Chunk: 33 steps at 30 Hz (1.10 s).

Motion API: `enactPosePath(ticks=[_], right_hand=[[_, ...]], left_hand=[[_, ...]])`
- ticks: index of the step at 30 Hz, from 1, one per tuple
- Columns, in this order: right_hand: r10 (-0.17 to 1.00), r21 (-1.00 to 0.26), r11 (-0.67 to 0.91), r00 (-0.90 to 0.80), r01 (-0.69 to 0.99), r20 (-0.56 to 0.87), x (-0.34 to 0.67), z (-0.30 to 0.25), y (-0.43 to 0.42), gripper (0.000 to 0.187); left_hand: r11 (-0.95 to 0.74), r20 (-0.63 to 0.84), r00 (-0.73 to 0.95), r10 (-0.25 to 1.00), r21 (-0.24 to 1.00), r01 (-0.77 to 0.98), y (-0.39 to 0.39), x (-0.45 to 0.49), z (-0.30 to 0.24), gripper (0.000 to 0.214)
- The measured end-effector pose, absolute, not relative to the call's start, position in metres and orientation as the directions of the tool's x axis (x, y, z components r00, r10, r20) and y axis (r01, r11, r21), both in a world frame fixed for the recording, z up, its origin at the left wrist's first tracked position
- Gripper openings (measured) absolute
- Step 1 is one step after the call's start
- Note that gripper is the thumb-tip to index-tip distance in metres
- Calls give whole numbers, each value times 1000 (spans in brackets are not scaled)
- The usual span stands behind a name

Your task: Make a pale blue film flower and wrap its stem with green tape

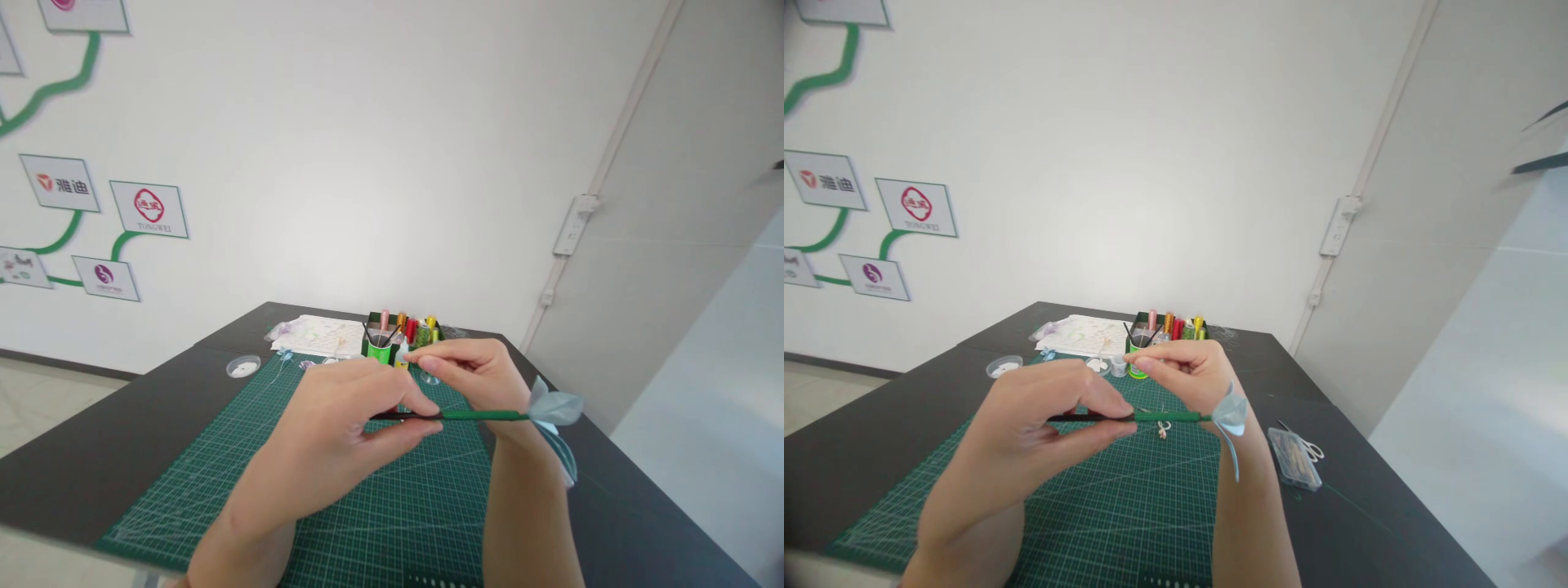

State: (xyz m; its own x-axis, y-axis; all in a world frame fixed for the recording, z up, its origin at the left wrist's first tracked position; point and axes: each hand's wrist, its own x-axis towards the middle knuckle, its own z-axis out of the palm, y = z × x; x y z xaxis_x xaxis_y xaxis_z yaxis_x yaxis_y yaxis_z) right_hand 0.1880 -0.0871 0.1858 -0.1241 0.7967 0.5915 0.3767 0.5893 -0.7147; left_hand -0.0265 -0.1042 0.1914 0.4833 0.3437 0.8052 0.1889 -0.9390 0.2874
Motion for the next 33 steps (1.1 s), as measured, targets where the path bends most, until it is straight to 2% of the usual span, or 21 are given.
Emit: enactPosePath(ticks=[3,9,17,23,29,31,33], right_hand=[[792,-729,591,-76,346,606,176,185,-88,15],[764,-748,641,-52,174,643,155,186,-87,11],[710,-683,685,-20,254,704,166,185,-85,10],[525,-547,778,158,309,836,170,185,-88,11],[368,-446,839,279,311,887,170,183,-88,16],[337,-420,847,282,327,898,171,183,-88,17],[354,-428,835,258,346,899,172,183,-88,18]], left_hand=[[-945,820,470,325,267,187,-104,-26,191,10],[-945,842,431,324,268,186,-106,-26,192,13],[-934,859,368,357,317,165,-108,-34,194,28],[-944,847,417,331,299,140,-105,-37,197,25],[-941,804,489,339,297,164,-105,-38,196,23],[-942,799,499,335,293,164,-105,-38,196,23],[-946,804,499,325,285,155,-105,-38,196,23]])
